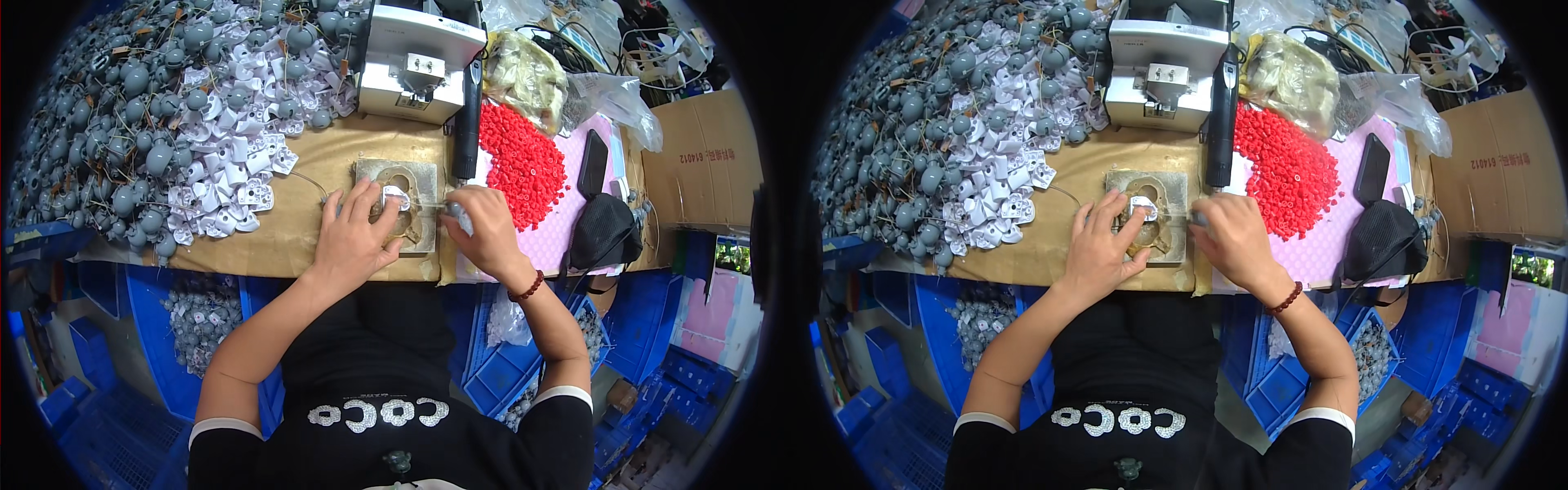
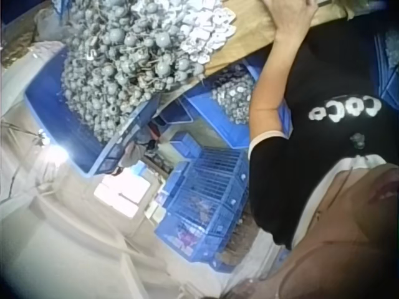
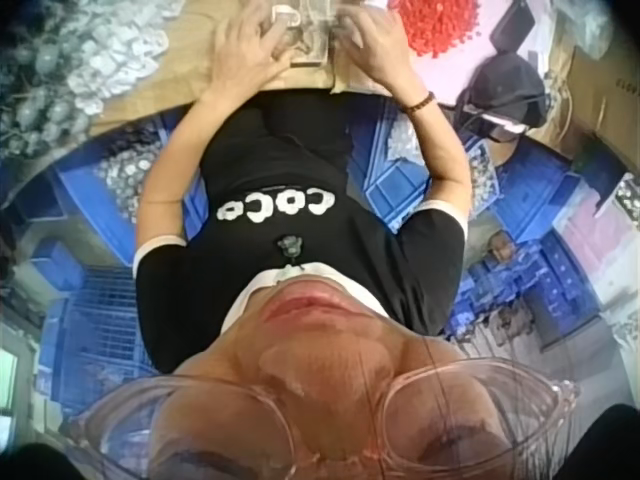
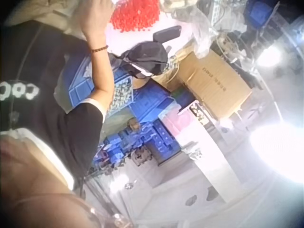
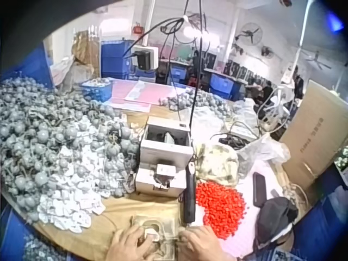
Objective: Assembling small spherical plastic components using a handheld power tool at a manufacturing workbench.
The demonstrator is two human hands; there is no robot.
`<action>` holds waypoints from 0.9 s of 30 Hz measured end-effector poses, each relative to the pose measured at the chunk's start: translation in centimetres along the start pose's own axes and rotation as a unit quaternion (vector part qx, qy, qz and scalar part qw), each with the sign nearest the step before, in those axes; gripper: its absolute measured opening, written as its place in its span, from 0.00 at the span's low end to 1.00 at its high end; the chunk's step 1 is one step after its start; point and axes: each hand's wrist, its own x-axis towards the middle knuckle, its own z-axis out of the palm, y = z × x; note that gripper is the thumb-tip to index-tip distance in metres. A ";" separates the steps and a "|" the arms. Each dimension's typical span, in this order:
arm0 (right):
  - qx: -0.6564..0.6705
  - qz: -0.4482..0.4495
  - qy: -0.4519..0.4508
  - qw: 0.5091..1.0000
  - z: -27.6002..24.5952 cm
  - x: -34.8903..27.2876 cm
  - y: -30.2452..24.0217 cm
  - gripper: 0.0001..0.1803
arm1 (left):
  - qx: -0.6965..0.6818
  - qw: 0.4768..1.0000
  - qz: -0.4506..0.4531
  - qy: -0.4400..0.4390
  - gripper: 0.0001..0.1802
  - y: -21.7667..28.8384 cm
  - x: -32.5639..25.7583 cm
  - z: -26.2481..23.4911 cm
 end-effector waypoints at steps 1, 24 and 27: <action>0.045 0.033 0.022 0.998 -0.2 0.2 -0.2 0.23 | -0.003 1.000 -0.001 -0.001 0.35 -0.1 0.0 0.0; 0.694 0.289 -0.075 0.655 1.1 5.9 0.0 0.15 | -0.018 1.000 0.016 0.001 0.30 -0.6 0.1 -0.4; 0.454 0.258 -0.130 0.843 1.5 5.9 0.0 0.16 | -0.038 0.999 0.032 0.007 0.27 -1.3 0.4 -0.7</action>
